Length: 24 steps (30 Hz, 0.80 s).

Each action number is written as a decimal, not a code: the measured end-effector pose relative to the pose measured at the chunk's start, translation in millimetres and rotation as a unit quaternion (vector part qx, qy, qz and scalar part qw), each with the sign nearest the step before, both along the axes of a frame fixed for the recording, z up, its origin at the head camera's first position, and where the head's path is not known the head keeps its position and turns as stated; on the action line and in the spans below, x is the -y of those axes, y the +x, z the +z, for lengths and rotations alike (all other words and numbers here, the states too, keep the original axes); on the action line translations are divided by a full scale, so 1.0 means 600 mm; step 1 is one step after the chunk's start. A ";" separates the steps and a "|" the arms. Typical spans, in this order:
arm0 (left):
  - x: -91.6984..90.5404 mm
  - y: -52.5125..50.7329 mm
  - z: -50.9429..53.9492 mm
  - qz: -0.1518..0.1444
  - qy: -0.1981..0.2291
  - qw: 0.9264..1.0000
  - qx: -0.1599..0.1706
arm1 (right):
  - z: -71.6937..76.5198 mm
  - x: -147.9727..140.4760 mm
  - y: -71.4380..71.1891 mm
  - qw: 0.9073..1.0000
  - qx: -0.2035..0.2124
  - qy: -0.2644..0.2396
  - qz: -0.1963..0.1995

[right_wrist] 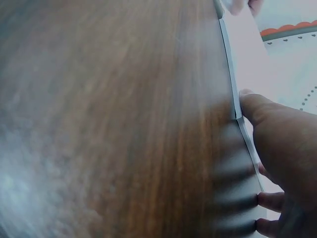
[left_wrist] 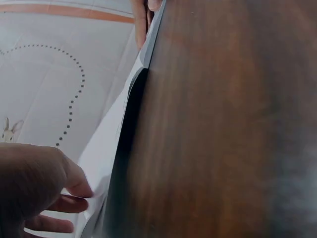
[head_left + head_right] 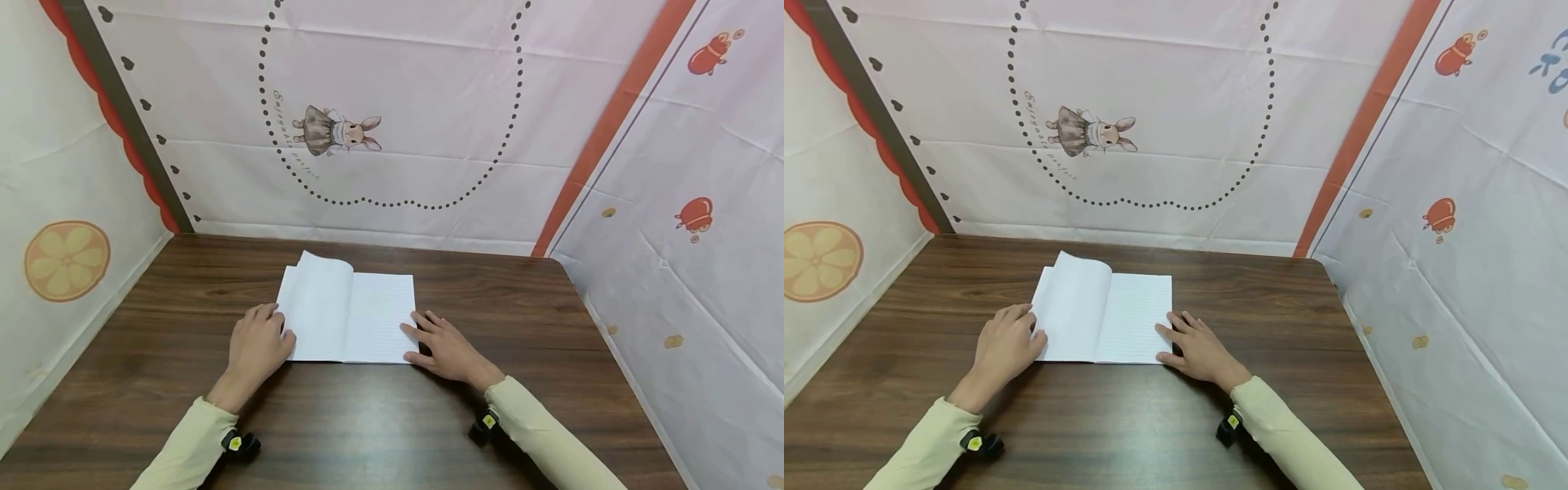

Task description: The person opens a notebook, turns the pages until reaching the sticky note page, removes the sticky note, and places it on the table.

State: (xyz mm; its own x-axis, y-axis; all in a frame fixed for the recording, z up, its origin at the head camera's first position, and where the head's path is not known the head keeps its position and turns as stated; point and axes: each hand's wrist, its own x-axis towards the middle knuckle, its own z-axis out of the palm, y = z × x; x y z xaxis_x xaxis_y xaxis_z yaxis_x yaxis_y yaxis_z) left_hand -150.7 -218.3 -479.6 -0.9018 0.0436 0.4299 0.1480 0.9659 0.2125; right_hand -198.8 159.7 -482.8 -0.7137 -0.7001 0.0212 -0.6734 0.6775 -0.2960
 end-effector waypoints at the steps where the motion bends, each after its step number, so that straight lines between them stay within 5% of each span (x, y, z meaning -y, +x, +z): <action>1: 0.001 0.002 -0.001 0.003 -0.001 1.000 0.015 | 0.000 -0.001 0.000 1.000 0.001 0.000 -0.001; 5: 0.002 0.006 -0.005 0.008 -0.001 0.999 0.051 | -0.002 -0.002 -0.001 1.000 0.001 0.001 -0.003; 10: 0.002 0.004 -0.008 0.002 0.009 0.999 0.050 | -0.004 -0.001 -0.003 1.000 0.004 0.004 -0.008; 14: 0.005 -0.006 -0.005 -0.051 -0.029 0.997 0.047 | -0.006 0.000 -0.003 1.000 0.002 0.005 -0.012; 19: 0.011 -0.013 -0.008 -0.135 -0.093 0.982 0.092 | -0.005 0.000 -0.002 1.000 0.001 0.000 -0.007; 24: 0.025 -0.010 -0.013 -0.170 -0.065 0.970 0.163 | -0.004 -0.001 -0.002 1.000 0.004 -0.002 -0.004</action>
State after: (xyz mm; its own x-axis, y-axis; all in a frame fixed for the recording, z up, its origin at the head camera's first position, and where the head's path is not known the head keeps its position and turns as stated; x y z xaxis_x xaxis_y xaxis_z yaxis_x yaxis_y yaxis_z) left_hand -157.0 -233.2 -487.6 -0.9128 0.3971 0.0953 0.4082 0.8948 0.1811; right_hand -200.0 160.5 -485.4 -0.7197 -0.6940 0.0182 -0.6651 0.6818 -0.3046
